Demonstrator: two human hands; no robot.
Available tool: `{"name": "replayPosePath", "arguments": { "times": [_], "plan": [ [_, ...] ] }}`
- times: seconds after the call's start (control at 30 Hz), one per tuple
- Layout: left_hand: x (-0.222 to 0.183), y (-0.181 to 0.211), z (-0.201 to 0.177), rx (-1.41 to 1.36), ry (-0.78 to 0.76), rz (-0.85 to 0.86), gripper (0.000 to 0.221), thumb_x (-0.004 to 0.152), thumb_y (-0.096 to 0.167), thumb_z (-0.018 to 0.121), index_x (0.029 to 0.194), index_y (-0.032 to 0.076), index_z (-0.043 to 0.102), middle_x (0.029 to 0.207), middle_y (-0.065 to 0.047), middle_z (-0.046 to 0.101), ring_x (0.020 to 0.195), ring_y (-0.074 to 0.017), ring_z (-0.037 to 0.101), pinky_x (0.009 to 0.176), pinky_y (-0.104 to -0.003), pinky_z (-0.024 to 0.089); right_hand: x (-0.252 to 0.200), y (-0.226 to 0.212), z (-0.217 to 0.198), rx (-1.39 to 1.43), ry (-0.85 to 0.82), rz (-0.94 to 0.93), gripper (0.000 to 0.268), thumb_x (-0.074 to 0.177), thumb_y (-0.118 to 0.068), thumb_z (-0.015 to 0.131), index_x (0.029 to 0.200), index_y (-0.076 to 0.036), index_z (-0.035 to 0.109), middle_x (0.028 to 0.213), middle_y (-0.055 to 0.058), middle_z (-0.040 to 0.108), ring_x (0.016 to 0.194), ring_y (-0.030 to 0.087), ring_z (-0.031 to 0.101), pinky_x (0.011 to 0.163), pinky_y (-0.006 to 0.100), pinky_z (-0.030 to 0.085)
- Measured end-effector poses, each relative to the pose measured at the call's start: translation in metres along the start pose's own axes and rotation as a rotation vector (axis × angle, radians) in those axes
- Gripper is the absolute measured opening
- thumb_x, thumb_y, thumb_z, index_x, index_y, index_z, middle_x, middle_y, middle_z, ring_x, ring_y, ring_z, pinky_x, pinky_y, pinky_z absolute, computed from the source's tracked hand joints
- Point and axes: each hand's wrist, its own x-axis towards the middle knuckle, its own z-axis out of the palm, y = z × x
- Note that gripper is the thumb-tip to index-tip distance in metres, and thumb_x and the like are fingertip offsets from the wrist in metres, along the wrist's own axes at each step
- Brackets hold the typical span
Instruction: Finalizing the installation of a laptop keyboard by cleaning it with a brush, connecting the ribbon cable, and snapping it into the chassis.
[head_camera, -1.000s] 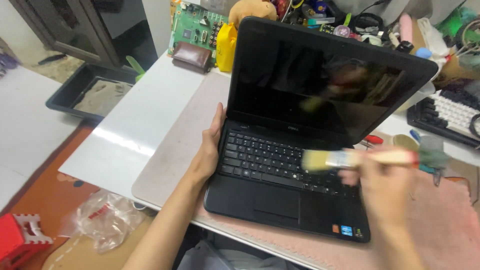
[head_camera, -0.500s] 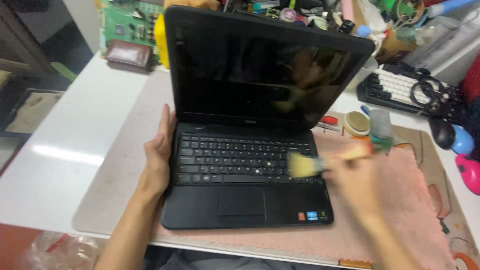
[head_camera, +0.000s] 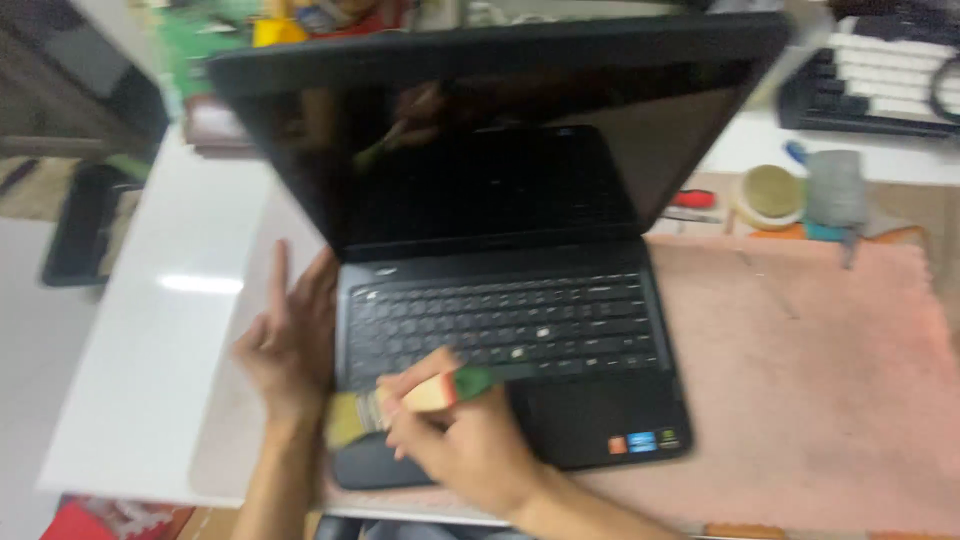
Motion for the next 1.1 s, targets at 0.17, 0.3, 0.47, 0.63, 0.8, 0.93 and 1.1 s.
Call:
{"name": "replayPosePath", "arguments": {
  "times": [0.17, 0.3, 0.47, 0.63, 0.8, 0.93, 1.1],
  "plan": [
    [-0.002, 0.019, 0.041, 0.07, 0.153, -0.052, 0.113, 0.086, 0.057, 0.039, 0.188, 0.012, 0.018, 0.176, -0.037, 0.042, 0.169, -0.0472, 0.04, 0.142, -0.054, 0.027, -0.036, 0.014, -0.154, -0.516, 0.193, -0.34, 0.017, 0.101, -0.016, 0.088, 0.114, -0.014, 0.077, 0.115, 0.007, 0.078, 0.107, 0.021, 0.083, 0.096, 0.032, 0.066],
    [-0.004, 0.024, 0.053, 0.249, 0.167, -0.08, 0.114, 0.086, 0.062, 0.033, 0.186, 0.012, 0.019, 0.174, -0.03, 0.046, 0.169, -0.0435, 0.044, 0.141, -0.053, 0.031, -0.092, -0.027, -0.296, -0.73, 0.73, 0.247, 0.017, 0.101, -0.003, 0.079, 0.116, -0.006, 0.071, 0.105, 0.012, 0.078, 0.086, 0.026, 0.078, 0.082, 0.038, 0.064],
    [0.005, -0.011, -0.004, 0.005, 0.067, 0.084, 0.1, 0.098, 0.055, 0.039, 0.185, 0.009, 0.027, 0.172, -0.037, 0.049, 0.168, -0.0447, 0.046, 0.15, -0.054, 0.025, -0.084, -0.053, -0.207, -0.463, 0.705, -0.046, 0.022, 0.122, -0.001, 0.065, 0.126, 0.0, 0.044, 0.127, 0.038, 0.076, 0.068, 0.038, 0.073, 0.058, 0.039, 0.061],
    [0.003, 0.006, 0.023, 0.002, 0.029, -0.007, 0.093, 0.1, 0.052, 0.038, 0.184, 0.012, 0.027, 0.175, -0.032, 0.052, 0.166, -0.043, 0.05, 0.14, -0.051, 0.037, -0.039, -0.034, -0.038, 0.108, 0.122, -0.048, 0.023, 0.104, -0.016, 0.077, 0.119, -0.004, 0.064, 0.125, 0.032, 0.088, 0.065, 0.029, 0.091, 0.055, 0.035, 0.08],
    [0.008, 0.002, 0.013, -0.03, 0.105, -0.048, 0.101, 0.093, 0.056, 0.046, 0.184, 0.014, 0.033, 0.171, -0.029, 0.057, 0.159, -0.0385, 0.057, 0.136, -0.046, 0.04, -0.039, 0.003, -0.014, 0.004, 0.008, 0.02, 0.018, 0.107, -0.02, 0.077, 0.114, -0.006, 0.068, 0.106, 0.018, 0.088, 0.066, 0.018, 0.085, 0.053, 0.03, 0.071],
    [0.006, 0.008, 0.018, 0.089, 0.085, -0.042, 0.103, 0.094, 0.06, 0.04, 0.185, 0.013, 0.028, 0.172, -0.024, 0.056, 0.163, -0.0339, 0.053, 0.142, -0.042, 0.036, -0.082, 0.003, -0.151, -0.285, 0.373, 0.18, 0.013, 0.097, -0.015, 0.083, 0.102, -0.008, 0.074, 0.11, 0.015, 0.096, 0.089, 0.026, 0.096, 0.055, 0.033, 0.077],
    [0.004, 0.008, 0.022, 0.208, 0.071, -0.013, 0.099, 0.097, 0.061, 0.041, 0.183, 0.012, 0.031, 0.172, -0.023, 0.054, 0.165, -0.0335, 0.051, 0.145, -0.045, 0.035, -0.154, -0.065, -0.317, -0.877, 0.857, 0.243, 0.02, 0.116, -0.023, 0.071, 0.133, -0.014, 0.065, 0.121, 0.017, 0.082, 0.097, 0.023, 0.069, 0.085, 0.038, 0.049]
  ]
}}
